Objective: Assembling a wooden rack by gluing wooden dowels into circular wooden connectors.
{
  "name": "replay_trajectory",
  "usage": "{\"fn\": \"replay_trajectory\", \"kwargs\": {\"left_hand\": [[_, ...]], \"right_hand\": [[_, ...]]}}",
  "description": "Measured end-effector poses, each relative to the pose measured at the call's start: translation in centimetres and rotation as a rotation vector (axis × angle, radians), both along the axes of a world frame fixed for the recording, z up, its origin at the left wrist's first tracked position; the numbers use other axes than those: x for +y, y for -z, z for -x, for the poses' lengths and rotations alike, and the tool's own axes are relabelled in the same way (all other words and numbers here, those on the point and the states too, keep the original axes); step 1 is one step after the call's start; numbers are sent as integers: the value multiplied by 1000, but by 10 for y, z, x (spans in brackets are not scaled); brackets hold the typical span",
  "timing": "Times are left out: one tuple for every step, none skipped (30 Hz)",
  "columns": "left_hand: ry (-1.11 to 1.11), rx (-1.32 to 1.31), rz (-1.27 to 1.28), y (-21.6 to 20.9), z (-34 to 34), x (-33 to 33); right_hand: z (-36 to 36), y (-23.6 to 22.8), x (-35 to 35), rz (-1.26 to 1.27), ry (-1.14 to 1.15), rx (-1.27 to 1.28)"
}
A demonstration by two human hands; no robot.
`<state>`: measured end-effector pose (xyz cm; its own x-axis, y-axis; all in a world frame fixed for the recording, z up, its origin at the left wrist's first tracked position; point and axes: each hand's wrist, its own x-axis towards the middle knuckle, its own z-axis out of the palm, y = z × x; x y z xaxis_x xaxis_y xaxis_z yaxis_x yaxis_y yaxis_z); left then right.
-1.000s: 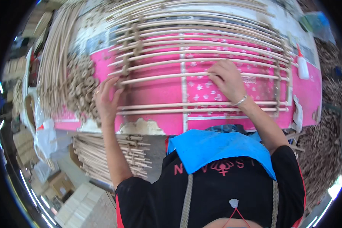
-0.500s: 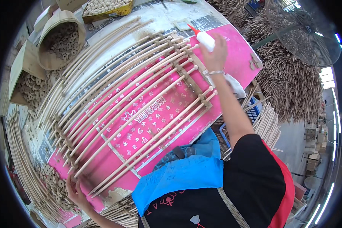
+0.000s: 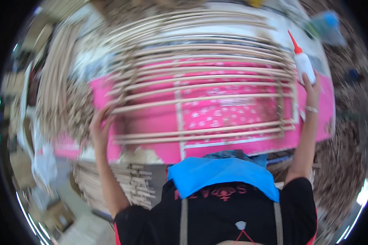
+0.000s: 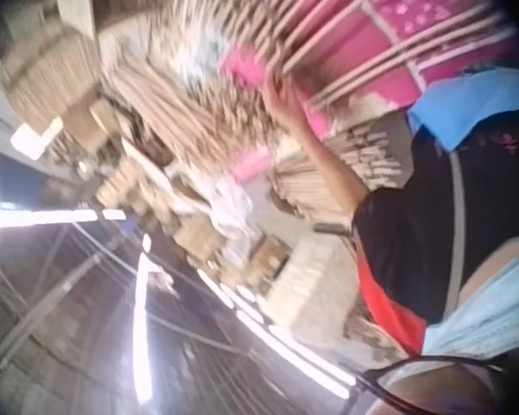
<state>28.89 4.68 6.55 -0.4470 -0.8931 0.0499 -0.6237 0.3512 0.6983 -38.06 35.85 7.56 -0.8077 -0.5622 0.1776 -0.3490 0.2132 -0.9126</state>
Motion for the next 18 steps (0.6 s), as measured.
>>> {"fn": "replay_trajectory", "kwargs": {"left_hand": [[34, -24, 39, -3, 7, -1], [25, 52, 26, -5, 13, 0], [-1, 27, 29, -9, 10, 3], [-14, 14, 26, -10, 8, 5], [-19, 48, 51, -13, 5, 8], [-36, 53, 53, -14, 5, 10], [-37, 62, 59, -15, 7, 11], [-33, 70, 65, -16, 8, 11], [-29, 50, 65, -17, 6, 10], [-36, 55, 65, -18, 6, 10], [-35, 44, 66, -20, 8, 10], [-36, 36, 66, -22, 9, 11], [-45, 40, 64, -22, 9, 11], [-44, 27, 70, -23, 8, 11], [-43, 13, 75, -23, 7, 12], [-51, 16, 73, -24, 7, 12], [-44, 19, 78, -25, 7, 12], [-36, 22, 80, -24, 8, 12]], "right_hand": [[-26, -11, -14, -4, -136, 118], [-64, -24, -36, 21, -280, 49], [-110, -35, -60, 43, -416, -16], [-148, -46, -78, -49, -524, 6], [-183, -46, -95, -74, -608, -61], [-210, -43, -114, -74, -722, 24], [-234, -47, -132, -38, -833, 244], [-258, -50, -146, -42, -890, 216], [-279, -53, -158, -44, -949, 188], [-293, -50, -170, -46, -955, 193], [-305, -44, -181, 7, -976, 260], [-314, -42, -191, 60, -999, 329], [-323, -42, -199, 57, -1008, 332], [-330, -44, -206, 70, -1008, 393], [-335, -45, -212, 83, -1007, 453], [-339, -46, -217, 81, -1015, 455], [-342, -48, -221, 80, -1015, 478], [-344, -49, -225, 76, -1013, 501]]}}
